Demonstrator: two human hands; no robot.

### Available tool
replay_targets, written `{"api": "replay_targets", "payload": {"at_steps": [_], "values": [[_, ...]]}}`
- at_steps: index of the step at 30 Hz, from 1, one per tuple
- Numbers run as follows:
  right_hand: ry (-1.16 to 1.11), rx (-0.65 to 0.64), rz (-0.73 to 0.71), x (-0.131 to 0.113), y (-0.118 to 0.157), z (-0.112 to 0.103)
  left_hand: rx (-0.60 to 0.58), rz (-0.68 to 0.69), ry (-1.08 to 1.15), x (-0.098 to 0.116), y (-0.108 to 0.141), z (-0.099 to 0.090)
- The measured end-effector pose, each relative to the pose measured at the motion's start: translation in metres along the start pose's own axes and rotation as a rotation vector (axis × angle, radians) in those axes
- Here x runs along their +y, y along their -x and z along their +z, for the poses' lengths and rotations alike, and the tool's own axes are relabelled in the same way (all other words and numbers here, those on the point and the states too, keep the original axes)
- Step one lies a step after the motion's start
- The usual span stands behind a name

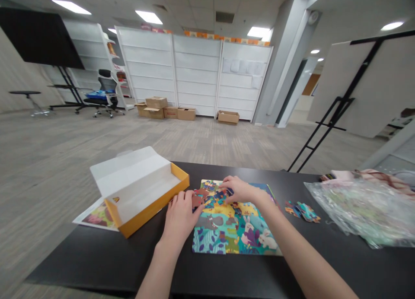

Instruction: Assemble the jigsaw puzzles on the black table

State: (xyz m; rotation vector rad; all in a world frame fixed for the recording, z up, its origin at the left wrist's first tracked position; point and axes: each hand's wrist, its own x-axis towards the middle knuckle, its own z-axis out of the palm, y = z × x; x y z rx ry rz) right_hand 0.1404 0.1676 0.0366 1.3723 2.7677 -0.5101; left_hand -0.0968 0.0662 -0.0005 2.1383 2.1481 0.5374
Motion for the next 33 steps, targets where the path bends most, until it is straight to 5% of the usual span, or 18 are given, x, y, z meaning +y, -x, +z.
{"api": "replay_targets", "payload": {"at_steps": [7, 11, 18, 23, 29, 33], "values": [[0.06, -0.081, -0.036, -0.008, -0.02, -0.01, -0.031, 0.012, -0.014, 0.001, 0.001, -0.003], [-0.115, -0.036, -0.054, -0.008, -0.018, -0.022, -0.03, 0.029, -0.015, 0.0, 0.003, -0.003], [-0.633, 0.017, 0.074, 0.038, 0.049, -0.043, -0.042, 0.048, 0.02, -0.005, 0.005, -0.001], [-0.705, 0.11, 0.222, 0.065, 0.086, -0.02, -0.054, 0.042, -0.001, -0.004, 0.005, -0.004], [-0.825, 0.067, 0.222, 0.062, 0.084, 0.008, -0.053, 0.046, 0.008, -0.007, 0.003, 0.001], [-0.81, 0.243, 0.22, 0.07, 0.085, 0.011, -0.043, 0.048, -0.012, -0.009, 0.003, 0.005]]}}
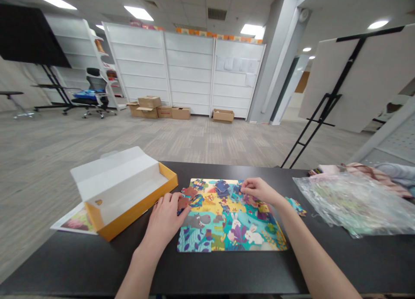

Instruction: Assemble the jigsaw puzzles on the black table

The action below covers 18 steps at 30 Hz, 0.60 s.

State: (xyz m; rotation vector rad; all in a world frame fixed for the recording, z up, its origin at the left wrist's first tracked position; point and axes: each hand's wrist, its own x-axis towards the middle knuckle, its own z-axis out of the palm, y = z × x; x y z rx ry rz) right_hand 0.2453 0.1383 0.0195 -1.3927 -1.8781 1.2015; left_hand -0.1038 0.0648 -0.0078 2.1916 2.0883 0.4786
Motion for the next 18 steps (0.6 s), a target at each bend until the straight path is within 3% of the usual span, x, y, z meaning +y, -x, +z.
{"api": "replay_targets", "payload": {"at_steps": [5, 12, 18], "values": [[0.011, 0.123, -0.027, 0.009, -0.001, -0.009, 0.011, 0.001, -0.019, 0.0, 0.0, 0.002], [-0.059, -0.055, 0.034, 0.012, 0.001, -0.003, 0.011, 0.007, -0.039, 0.002, 0.002, 0.001], [-0.059, -0.088, 0.076, 0.009, 0.002, 0.001, -0.007, 0.011, -0.039, 0.001, 0.0, 0.001]]}}
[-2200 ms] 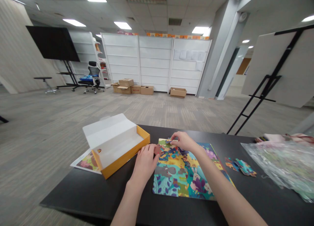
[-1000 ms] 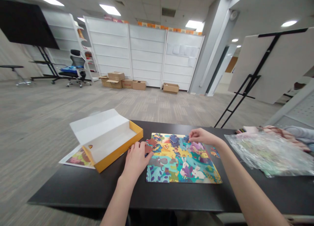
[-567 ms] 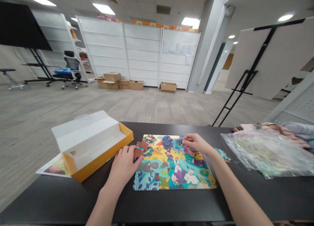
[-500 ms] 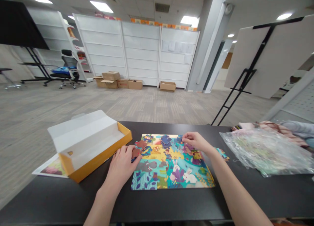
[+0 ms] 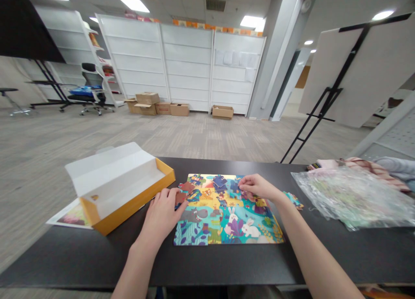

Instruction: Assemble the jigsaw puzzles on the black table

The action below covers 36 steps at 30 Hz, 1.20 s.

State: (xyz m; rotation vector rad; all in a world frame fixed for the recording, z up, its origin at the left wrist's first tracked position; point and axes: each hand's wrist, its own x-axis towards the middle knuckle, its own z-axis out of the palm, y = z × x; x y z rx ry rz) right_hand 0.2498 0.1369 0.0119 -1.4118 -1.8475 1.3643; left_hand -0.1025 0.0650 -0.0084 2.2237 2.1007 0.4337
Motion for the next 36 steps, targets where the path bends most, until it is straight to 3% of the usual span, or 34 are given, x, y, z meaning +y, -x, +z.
{"api": "replay_targets", "payload": {"at_steps": [9, 21, 29, 36], "values": [[0.088, 0.38, -0.171, 0.005, -0.014, -0.006, -0.044, 0.007, 0.014, 0.0, -0.003, -0.006], [0.264, 0.285, -0.163, 0.016, -0.019, 0.001, -0.069, 0.017, -0.016, 0.005, -0.003, -0.011], [0.523, 0.353, -0.125, 0.006, -0.015, 0.007, -0.077, 0.024, -0.043, 0.005, -0.002, -0.01], [0.608, 0.432, -0.194, 0.004, -0.011, 0.009, -0.067, 0.019, -0.037, 0.004, -0.002, -0.008]]}}
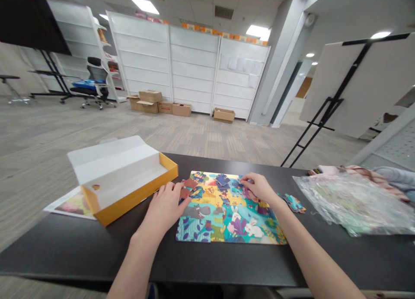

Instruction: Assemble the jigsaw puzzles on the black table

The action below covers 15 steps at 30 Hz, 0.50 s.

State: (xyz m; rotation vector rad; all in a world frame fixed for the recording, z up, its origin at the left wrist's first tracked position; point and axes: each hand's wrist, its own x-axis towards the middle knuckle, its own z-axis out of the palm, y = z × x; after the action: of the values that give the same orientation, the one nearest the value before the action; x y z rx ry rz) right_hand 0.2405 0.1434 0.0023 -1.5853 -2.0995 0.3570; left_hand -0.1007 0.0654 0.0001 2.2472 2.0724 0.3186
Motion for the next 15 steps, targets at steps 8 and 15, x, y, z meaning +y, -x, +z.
{"api": "replay_targets", "payload": {"at_steps": [8, 15], "values": [[-0.195, -0.272, 0.021, 0.0, 0.0078, -0.0054, 0.007, -0.008, 0.008, 0.0018, 0.0013, -0.0016], [-0.188, -0.297, -0.072, 0.0057, 0.0053, -0.0096, 0.025, -0.006, 0.022, 0.0037, 0.0054, -0.0038]]}}
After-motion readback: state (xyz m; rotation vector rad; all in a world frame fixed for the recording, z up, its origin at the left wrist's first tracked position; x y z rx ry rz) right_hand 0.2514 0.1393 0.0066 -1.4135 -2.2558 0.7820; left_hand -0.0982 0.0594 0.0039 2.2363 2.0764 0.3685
